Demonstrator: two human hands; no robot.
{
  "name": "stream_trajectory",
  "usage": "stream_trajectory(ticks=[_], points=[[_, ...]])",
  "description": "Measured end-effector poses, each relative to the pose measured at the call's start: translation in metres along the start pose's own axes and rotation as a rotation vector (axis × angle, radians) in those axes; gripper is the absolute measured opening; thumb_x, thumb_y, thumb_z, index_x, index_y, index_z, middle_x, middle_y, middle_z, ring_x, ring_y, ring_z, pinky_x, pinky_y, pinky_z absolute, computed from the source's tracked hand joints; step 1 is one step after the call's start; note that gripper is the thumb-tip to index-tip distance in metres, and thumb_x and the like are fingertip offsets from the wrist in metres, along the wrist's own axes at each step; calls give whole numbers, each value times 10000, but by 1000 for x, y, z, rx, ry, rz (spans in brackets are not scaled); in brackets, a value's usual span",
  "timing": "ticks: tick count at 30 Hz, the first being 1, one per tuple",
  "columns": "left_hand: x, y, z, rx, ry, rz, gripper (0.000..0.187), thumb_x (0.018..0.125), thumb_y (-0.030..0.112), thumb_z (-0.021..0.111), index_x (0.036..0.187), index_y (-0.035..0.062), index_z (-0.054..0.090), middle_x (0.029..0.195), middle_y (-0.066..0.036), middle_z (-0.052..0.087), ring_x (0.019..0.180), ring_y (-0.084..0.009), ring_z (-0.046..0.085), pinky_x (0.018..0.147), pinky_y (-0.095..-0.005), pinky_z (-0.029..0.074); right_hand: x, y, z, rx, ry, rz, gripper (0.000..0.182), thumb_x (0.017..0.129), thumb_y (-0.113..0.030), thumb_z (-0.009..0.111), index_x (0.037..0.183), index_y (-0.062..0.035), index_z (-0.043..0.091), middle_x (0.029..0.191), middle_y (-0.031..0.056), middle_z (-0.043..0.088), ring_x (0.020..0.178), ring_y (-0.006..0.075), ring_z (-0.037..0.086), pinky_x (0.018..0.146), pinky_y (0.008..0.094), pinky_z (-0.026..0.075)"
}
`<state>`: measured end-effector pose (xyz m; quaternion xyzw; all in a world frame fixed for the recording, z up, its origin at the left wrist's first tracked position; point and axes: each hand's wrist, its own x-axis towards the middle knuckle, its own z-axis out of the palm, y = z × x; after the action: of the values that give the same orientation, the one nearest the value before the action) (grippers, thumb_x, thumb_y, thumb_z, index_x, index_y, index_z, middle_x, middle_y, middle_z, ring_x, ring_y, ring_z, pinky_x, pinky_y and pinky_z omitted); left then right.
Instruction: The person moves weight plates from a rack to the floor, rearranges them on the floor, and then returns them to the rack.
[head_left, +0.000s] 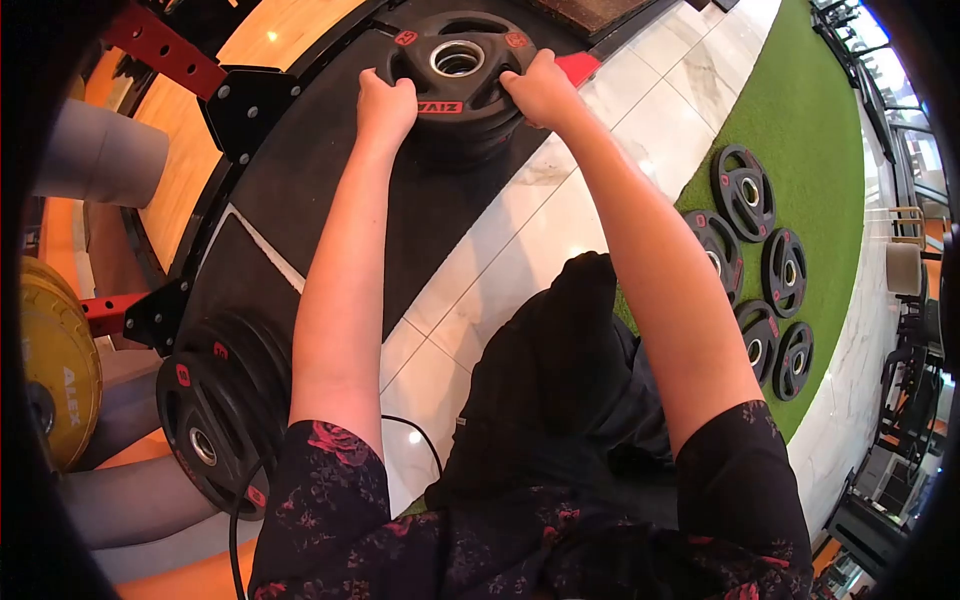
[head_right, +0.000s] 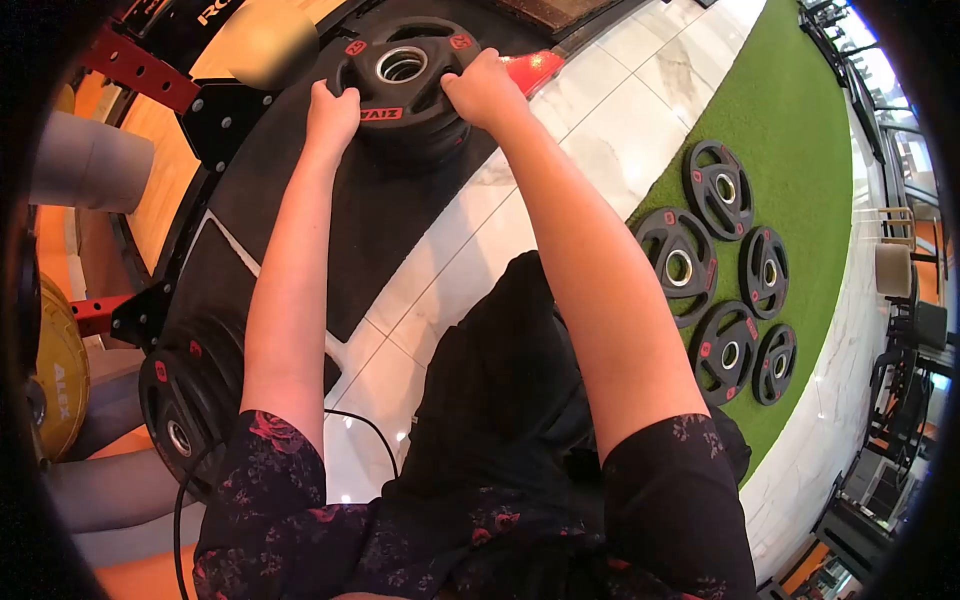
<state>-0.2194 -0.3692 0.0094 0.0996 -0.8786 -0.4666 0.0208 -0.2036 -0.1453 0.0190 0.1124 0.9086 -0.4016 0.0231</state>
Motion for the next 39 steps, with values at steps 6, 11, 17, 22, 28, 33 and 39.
stream_trajectory(ticks=[6,11,17,22,28,33,39], points=[[-23,26,-10,315,120,30,510,920,251,608,1326,-51,548,1354,-284,504,1267,-417,558,1067,-484,471,-26,-14,-13,-118,83,-34,695,919,-380,667,1300,157,446,1326,369,582,1247,474,590,1048,486,490],[-55,24,-17,404,82,186,437,882,225,652,1199,-76,636,1267,-275,537,1119,-441,634,976,-485,520,-69,1,-34,-146,11,11,673,896,-387,705,1273,136,513,1232,336,651,1195,444,631,1010,472,512],[-110,90,9,314,6,398,462,865,234,683,1203,-80,656,1238,-256,568,1125,-425,630,984,-465,510,-144,38,-104,-25,124,142,557,833,-398,762,986,130,674,1049,315,712,1032,428,701,891,468,557],[-148,144,83,313,-88,594,456,868,282,683,1177,-53,677,1234,-250,573,1138,-410,622,978,-459,509,-193,107,-178,-46,322,181,619,809,-409,785,1020,155,639,1032,350,699,1024,454,699,885,471,555],[-234,200,210,354,-362,537,399,859,223,663,1132,-66,678,1305,-267,547,1105,-417,651,943,-493,540,-256,216,-253,-155,515,289,592,806,-367,781,1074,129,599,1053,354,694,1049,461,686,918,485,547],[-293,182,294,404,-477,457,365,851,201,667,1123,-42,677,1314,-238,541,1105,-400,656,924,-491,553,-300,302,-253,-130,486,431,588,820,-358,767,1104,125,587,1089,361,681,1073,478,665,940,500,531],[-310,146,328,557,-615,482,362,837,157,655,1136,-48,654,1323,-222,530,1089,-397,655,928,-470,554,-312,360,-230,-111,323,526,602,835,-358,766,1146,126,588,1135,350,677,1103,472,662,966,496,525]])
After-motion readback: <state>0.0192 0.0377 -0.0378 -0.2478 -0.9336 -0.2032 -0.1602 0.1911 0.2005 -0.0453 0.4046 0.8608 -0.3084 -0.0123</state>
